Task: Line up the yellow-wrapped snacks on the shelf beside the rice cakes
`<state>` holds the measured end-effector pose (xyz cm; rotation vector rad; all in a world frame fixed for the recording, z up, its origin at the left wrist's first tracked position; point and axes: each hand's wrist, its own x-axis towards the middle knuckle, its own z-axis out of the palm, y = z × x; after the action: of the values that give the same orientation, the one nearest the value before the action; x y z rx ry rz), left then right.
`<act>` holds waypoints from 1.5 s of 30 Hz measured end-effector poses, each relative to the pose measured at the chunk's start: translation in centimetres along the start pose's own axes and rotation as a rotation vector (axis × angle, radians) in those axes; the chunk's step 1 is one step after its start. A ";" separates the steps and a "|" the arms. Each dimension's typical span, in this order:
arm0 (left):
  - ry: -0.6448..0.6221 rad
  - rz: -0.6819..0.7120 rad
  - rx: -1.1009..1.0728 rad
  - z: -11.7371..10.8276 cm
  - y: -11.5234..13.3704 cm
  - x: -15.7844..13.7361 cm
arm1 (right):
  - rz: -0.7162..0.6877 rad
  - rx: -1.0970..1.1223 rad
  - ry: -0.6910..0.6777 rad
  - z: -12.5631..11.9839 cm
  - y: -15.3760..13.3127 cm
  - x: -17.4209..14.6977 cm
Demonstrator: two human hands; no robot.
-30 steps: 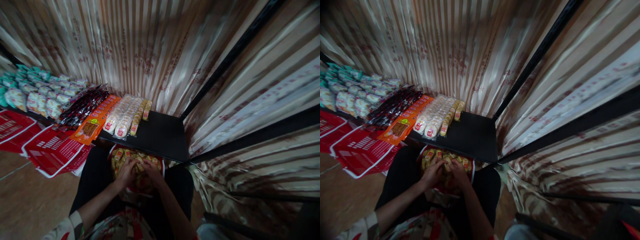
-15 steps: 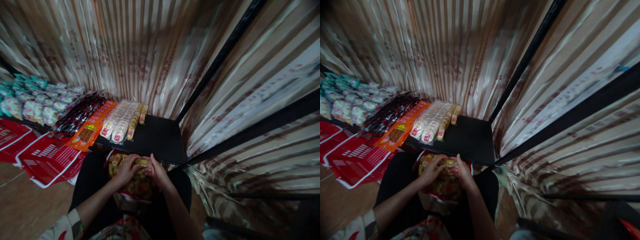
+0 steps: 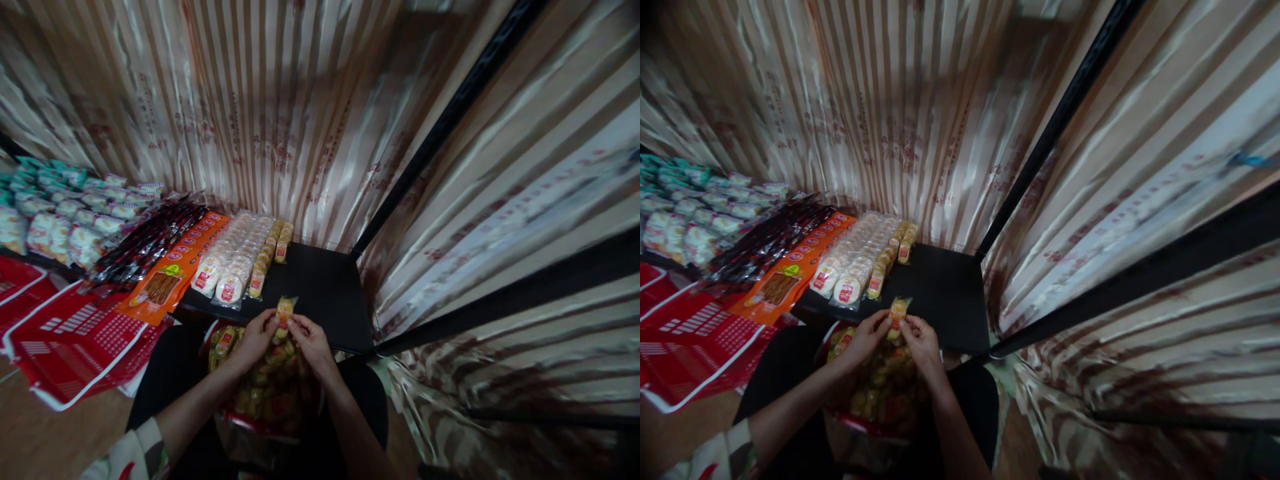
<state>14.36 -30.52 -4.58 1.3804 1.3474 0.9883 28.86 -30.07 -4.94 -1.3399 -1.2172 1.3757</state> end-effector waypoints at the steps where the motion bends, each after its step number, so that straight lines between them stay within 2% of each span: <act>1: 0.008 -0.003 0.006 0.1 0.1 0.6 | -0.042 -0.032 0.018 0.0 0.1 0.6; 4: 0.041 -0.047 0.090 0.3 0.6 2.4 | -0.129 -0.073 0.047 0.0 0.5 2.7; 7: 0.144 -0.067 0.250 0.7 1.0 3.9 | -0.153 -0.107 0.079 0.2 0.8 5.2; 11: 0.308 0.092 0.396 2.2 0.4 4.9 | -0.188 -0.225 0.196 0.4 0.7 9.0; 14: 0.291 0.198 0.399 3.7 -0.7 5.8 | -0.200 -0.306 0.278 0.8 0.3 11.8; 16: 0.271 0.197 0.386 4.3 -1.2 6.7 | -0.200 -0.337 0.296 1.2 -0.2 13.3; 20: 0.329 0.163 0.332 4.6 -1.7 8.9 | -0.201 -0.389 0.286 1.8 -0.8 15.4; 25: 0.346 0.133 0.252 4.5 -2.0 11.1 | -0.221 -0.440 0.240 2.3 -0.9 16.8; 30: 0.350 0.150 0.210 4.6 -2.9 12.4 | -0.298 -0.465 0.299 2.6 -0.3 17.4; 35: 0.372 0.176 0.217 4.6 -3.7 12.7 | -0.300 -0.517 0.349 2.7 0.5 17.5; 45: 0.392 0.153 0.291 5.1 -4.0 13.0 | -0.280 -0.586 0.294 2.6 1.4 18.2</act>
<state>19.25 -18.14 -10.50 1.5790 1.7503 1.2491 24.94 -12.69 -9.67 -1.6151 -1.5920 0.6130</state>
